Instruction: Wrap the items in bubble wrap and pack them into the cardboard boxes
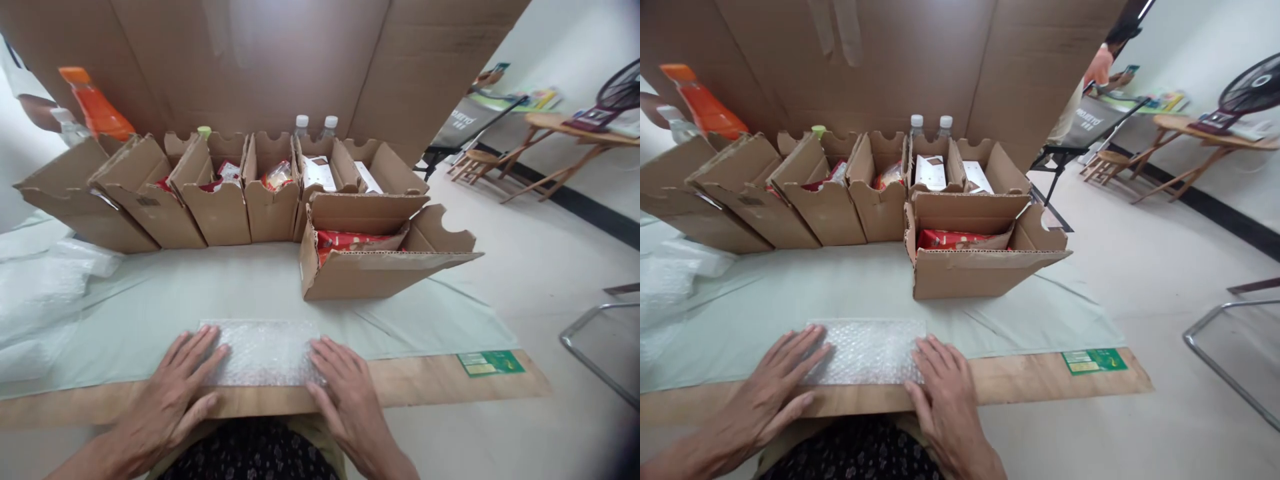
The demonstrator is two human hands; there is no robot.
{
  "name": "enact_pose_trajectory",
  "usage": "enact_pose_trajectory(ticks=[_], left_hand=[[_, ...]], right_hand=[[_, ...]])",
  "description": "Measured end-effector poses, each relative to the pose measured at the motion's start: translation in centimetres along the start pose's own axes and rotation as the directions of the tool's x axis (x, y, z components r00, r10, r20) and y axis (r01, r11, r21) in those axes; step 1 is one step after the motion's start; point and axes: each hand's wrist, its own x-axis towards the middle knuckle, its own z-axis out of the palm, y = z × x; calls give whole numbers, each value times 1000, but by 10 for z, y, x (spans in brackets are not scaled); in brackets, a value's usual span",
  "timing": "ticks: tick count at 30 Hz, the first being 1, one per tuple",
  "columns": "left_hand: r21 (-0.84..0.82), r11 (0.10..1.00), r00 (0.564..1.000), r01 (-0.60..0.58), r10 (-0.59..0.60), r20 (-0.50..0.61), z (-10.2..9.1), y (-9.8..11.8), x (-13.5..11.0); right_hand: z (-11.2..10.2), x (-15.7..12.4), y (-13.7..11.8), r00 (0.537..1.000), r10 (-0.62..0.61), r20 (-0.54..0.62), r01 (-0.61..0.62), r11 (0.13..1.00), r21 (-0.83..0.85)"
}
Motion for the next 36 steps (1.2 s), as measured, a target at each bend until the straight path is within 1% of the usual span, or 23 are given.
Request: enact_pose_trajectory(ticks=[1,3,5,8,10,11,13,15,17,19,22,23,25,27,28,30,32,33,34,35,36], left_hand=[[-14,998,997,67,-67,-38,-2,-3,-3],[-7,978,971,209,-209,-116,-5,-11,-9],[33,949,939,314,-305,-161,-5,-21,-12],[76,927,922,368,-352,-163,1,-33,-6],[34,926,917,376,-366,-157,5,-33,3],[-5,928,916,373,-369,-154,6,-31,8],[-96,927,920,361,-372,-127,4,-24,17],[-178,913,921,368,-384,-65,-4,-14,25],[-213,888,909,407,-416,5,-12,-5,31],[-169,876,892,452,-449,55,-19,2,37],[-98,879,881,466,-451,143,-25,11,46],[-114,876,877,468,-445,182,-26,13,49],[-199,844,858,497,-445,256,-30,15,56],[-338,761,826,554,-449,342,-36,15,62],[-426,688,806,587,-444,393,-39,14,64],[-604,481,772,636,-416,481,-43,15,66],[-728,255,754,637,-403,518,-44,17,68],[-763,164,745,625,-415,521,-44,19,68],[-786,98,737,611,-432,519,-44,20,70],[-799,57,729,598,-452,513,-44,21,72],[-807,44,723,589,-476,502,-45,21,76]], right_hand=[[-7,-4,8,999,16,-40,-17,1000,-1],[-14,-5,20,993,50,-108,-52,999,-15],[-13,6,24,990,73,-122,-81,995,-56],[2,30,21,993,98,-65,-106,984,-142],[12,45,15,996,89,-19,-91,981,-171],[16,49,11,997,76,-2,-76,984,-158],[21,52,4,999,51,8,-50,996,-78],[20,48,-1,998,57,-26,-55,997,48],[17,43,-6,991,108,-85,-93,982,167],[13,38,-10,975,191,-116,-154,951,269],[8,34,-18,947,312,-72,-260,880,398],[6,33,-20,939,340,-52,-287,857,428],[4,31,-23,927,375,-26,-320,824,468],[3,29,-24,918,397,-16,-341,808,480],[3,28,-23,913,407,-15,-350,805,479],[3,25,-20,904,427,-12,-371,800,471],[2,22,-17,891,454,7,-405,786,468],[1,21,-16,883,469,33,-426,769,476],[0,20,-15,873,483,71,-451,743,495],[-2,18,-14,861,494,119,-477,706,524],[-4,17,-14,850,499,172,-500,659,562]])
